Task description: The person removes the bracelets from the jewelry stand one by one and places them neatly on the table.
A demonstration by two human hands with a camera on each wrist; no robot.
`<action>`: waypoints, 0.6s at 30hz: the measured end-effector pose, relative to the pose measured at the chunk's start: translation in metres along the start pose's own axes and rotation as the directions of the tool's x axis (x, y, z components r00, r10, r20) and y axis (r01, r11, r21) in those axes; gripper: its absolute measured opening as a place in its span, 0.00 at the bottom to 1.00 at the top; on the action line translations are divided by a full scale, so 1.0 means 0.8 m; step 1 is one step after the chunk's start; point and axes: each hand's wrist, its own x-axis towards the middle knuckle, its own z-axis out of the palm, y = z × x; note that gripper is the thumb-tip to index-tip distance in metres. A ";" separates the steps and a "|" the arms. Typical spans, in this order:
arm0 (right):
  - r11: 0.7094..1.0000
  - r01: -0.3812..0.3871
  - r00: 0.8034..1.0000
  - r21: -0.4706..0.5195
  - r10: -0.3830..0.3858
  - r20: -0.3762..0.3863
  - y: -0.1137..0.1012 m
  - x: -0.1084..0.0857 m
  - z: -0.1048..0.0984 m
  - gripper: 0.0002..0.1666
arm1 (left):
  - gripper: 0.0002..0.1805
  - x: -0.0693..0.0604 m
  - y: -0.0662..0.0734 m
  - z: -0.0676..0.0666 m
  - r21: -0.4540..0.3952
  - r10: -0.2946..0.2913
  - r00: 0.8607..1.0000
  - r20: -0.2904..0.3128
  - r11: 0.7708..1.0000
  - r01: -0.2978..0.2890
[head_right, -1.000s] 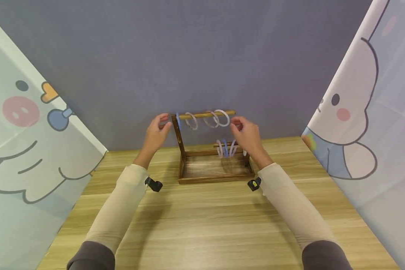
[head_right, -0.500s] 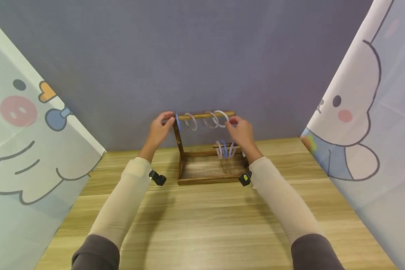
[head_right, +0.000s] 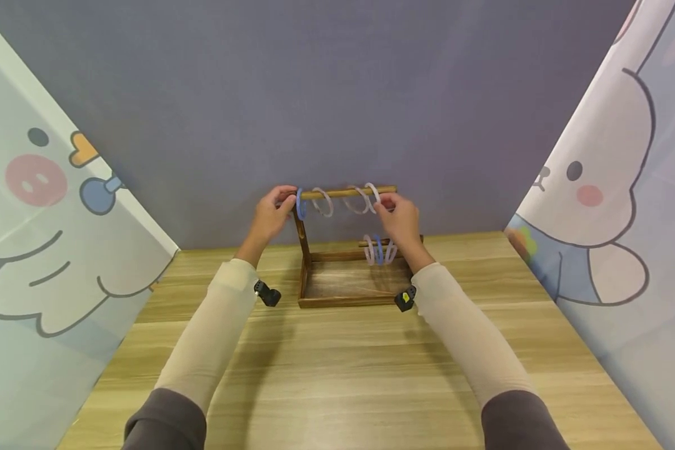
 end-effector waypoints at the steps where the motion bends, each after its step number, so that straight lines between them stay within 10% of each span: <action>1: 1.000 -0.001 1.000 0.004 0.001 0.006 0.001 0.000 0.000 0.16 | 0.19 0.000 -0.001 0.001 -0.003 -0.003 1.000 0.000 1.000 0.003; 18: 0.999 -0.019 1.000 0.046 0.018 0.020 -0.004 0.001 0.004 0.15 | 0.18 0.003 -0.009 0.000 -0.068 -0.030 1.000 -0.003 0.997 0.030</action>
